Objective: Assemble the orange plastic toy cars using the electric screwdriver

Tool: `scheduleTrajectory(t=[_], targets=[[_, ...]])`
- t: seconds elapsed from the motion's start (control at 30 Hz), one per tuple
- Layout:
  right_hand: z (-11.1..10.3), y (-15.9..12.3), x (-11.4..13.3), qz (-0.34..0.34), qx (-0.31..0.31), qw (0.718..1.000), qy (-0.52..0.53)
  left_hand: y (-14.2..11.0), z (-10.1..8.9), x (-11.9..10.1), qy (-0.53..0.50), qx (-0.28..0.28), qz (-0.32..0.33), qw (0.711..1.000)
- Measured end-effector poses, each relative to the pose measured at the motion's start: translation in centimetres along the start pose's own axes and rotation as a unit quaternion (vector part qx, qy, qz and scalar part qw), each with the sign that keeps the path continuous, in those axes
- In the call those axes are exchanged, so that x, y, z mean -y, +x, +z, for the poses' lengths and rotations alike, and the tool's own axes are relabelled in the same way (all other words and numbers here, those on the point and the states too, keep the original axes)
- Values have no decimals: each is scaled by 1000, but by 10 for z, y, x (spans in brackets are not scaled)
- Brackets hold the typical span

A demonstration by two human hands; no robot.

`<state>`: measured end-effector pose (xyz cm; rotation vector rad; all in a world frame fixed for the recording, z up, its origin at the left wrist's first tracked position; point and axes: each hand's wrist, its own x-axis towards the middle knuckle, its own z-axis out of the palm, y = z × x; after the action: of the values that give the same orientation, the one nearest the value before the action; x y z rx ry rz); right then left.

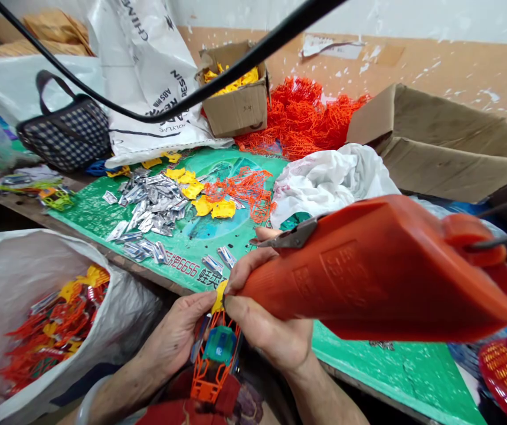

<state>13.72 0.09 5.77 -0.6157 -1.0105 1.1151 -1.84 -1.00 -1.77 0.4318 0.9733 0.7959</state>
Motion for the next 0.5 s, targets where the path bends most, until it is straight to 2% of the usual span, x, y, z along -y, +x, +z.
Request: scheduleTrajectory(t=[0.5], targets=[[1,-3,1,-2,7,1000,-20,0,-1,1,16,-26,7,1000]])
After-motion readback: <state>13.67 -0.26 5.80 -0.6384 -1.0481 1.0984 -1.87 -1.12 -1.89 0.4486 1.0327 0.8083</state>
